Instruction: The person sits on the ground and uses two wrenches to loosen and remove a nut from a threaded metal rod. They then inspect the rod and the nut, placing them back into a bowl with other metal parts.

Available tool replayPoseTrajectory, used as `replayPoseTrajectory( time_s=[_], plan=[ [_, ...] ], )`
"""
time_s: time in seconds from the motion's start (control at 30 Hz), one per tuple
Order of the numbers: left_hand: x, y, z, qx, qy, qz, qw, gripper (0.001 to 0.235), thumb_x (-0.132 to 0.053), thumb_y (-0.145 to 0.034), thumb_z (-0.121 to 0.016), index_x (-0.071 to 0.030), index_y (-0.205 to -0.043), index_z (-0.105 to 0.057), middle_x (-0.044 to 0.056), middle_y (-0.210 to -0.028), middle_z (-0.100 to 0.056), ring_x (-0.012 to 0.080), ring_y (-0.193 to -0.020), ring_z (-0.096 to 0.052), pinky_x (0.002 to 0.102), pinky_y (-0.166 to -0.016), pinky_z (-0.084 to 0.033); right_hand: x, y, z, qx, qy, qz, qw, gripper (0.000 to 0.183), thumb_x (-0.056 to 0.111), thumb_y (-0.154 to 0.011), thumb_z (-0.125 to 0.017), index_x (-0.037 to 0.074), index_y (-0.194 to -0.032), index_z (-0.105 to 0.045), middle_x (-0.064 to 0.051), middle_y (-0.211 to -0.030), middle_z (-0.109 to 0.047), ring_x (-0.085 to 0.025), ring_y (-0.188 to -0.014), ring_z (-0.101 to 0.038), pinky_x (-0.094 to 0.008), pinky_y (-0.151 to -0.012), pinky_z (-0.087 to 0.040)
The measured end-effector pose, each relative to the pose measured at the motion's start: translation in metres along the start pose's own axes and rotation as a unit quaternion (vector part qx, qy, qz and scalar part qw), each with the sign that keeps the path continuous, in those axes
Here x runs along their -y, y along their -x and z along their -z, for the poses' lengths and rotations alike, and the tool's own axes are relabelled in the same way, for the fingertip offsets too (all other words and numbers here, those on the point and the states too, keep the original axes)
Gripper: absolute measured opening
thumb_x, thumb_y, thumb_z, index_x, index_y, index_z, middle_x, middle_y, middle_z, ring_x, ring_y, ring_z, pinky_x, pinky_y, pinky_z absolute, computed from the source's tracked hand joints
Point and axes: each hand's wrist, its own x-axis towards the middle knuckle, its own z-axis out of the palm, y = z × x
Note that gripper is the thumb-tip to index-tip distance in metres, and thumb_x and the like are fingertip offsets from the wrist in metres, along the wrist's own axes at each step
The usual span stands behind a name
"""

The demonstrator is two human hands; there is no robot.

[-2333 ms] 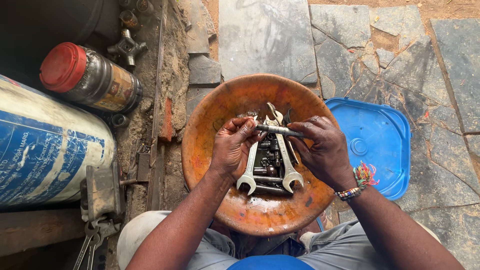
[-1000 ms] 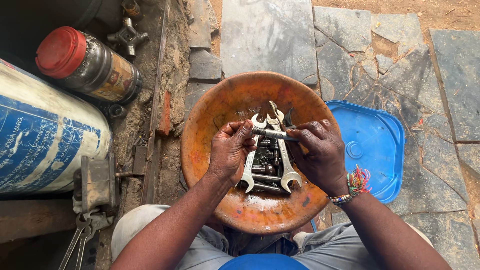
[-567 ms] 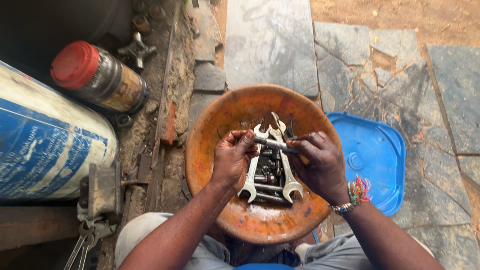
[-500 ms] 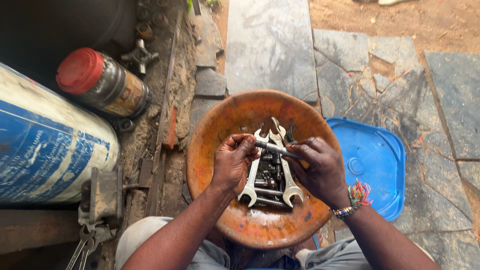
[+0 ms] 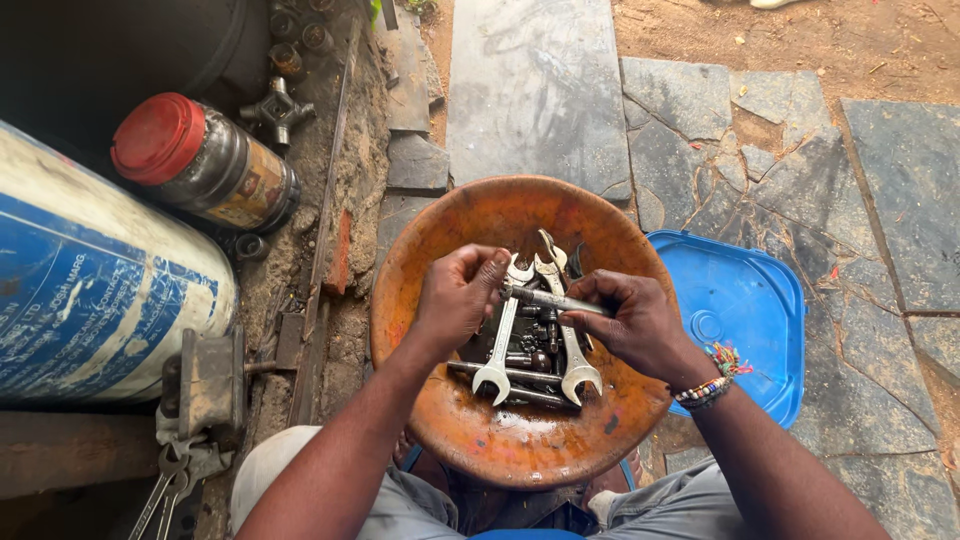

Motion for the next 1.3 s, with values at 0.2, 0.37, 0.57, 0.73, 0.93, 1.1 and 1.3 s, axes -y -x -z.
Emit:
replayPoseTrajectory(
  time_s=[0.2, 0.37, 0.57, 0.73, 0.93, 1.1, 1.3],
  plan=[
    [0.01, 0.001, 0.009, 0.144, 0.034, -0.165, 0.975, 0.02, -0.014, -0.093, -0.075, 0.001, -0.105, -0.072, 0.003, -0.09, -0.071, 0.0061, -0.083, -0.066, 0.022, -0.075, -0.06, 0.013, 0.0, 0.009, -0.057, 0.179, 0.144, 0.972, 0.023, 0.022, -0.085, -0.08, 0.006, -0.101, -0.077, -0.009, -0.082, -0.067, -0.025, -0.077, -0.063, -0.038, -0.068, -0.05],
    [0.01, -0.005, 0.002, 0.066, -0.024, 0.002, 0.998, 0.024, -0.025, -0.104, -0.064, -0.002, -0.11, -0.07, 0.008, -0.09, -0.069, 0.0115, -0.078, -0.065, 0.026, -0.066, -0.059, 0.021, 0.002, 0.013, -0.075, 0.171, 0.144, 0.972, 0.02, 0.02, -0.089, -0.076, 0.006, -0.103, -0.076, -0.01, -0.087, -0.068, -0.029, -0.082, -0.065, -0.04, -0.074, -0.051],
    [0.003, 0.002, 0.009, 0.135, 0.08, -0.091, 0.983, 0.026, -0.016, -0.092, -0.07, -0.006, -0.116, -0.068, 0.003, -0.102, -0.071, 0.0065, -0.088, -0.068, 0.024, -0.073, -0.062, 0.024, 0.005, 0.02, -0.108, 0.171, 0.177, 0.963, 0.021, 0.018, -0.085, -0.08, 0.007, -0.102, -0.076, -0.01, -0.091, -0.07, -0.029, -0.085, -0.067, -0.039, -0.075, -0.053],
    [-0.001, 0.003, 0.006, 0.097, -0.024, -0.038, 0.994, 0.025, -0.025, -0.101, -0.067, -0.001, -0.109, -0.072, 0.012, -0.09, -0.071, 0.015, -0.076, -0.067, 0.03, -0.067, -0.059, 0.026, 0.006, 0.023, -0.119, 0.198, 0.195, 0.953, 0.022, 0.018, -0.081, -0.083, 0.008, -0.1, -0.077, -0.01, -0.089, -0.07, -0.03, -0.085, -0.066, -0.04, -0.077, -0.053],
    [0.002, -0.001, 0.01, 0.103, 0.055, -0.073, 0.991, 0.026, -0.028, -0.1, -0.063, -0.004, -0.107, -0.069, 0.005, -0.093, -0.071, 0.0091, -0.081, -0.069, 0.025, -0.071, -0.062, 0.024, 0.007, 0.024, -0.134, 0.178, 0.209, 0.952, 0.021, 0.015, -0.083, -0.083, 0.008, -0.101, -0.076, -0.009, -0.095, -0.073, -0.028, -0.091, -0.069, -0.039, -0.082, -0.054],
    [0.009, 0.001, 0.007, 0.137, 0.071, -0.136, 0.979, 0.025, -0.02, -0.092, -0.072, -0.003, -0.11, -0.067, 0.007, -0.097, -0.069, 0.01, -0.084, -0.067, 0.026, -0.073, -0.062, 0.023, 0.006, 0.022, -0.138, 0.179, 0.208, 0.952, 0.021, 0.015, -0.083, -0.083, 0.008, -0.101, -0.077, -0.009, -0.094, -0.073, -0.028, -0.089, -0.069, -0.039, -0.081, -0.054],
    [0.005, -0.001, 0.001, 0.076, -0.053, 0.006, 0.996, 0.032, -0.031, -0.108, -0.063, 0.0, -0.102, -0.071, 0.009, -0.086, -0.071, 0.013, -0.075, -0.064, 0.025, -0.065, -0.057, 0.023, 0.005, 0.021, -0.139, 0.183, 0.211, 0.95, 0.021, 0.016, -0.084, -0.083, 0.008, -0.102, -0.076, -0.009, -0.095, -0.073, -0.027, -0.09, -0.07, -0.039, -0.081, -0.055]
  ],
)
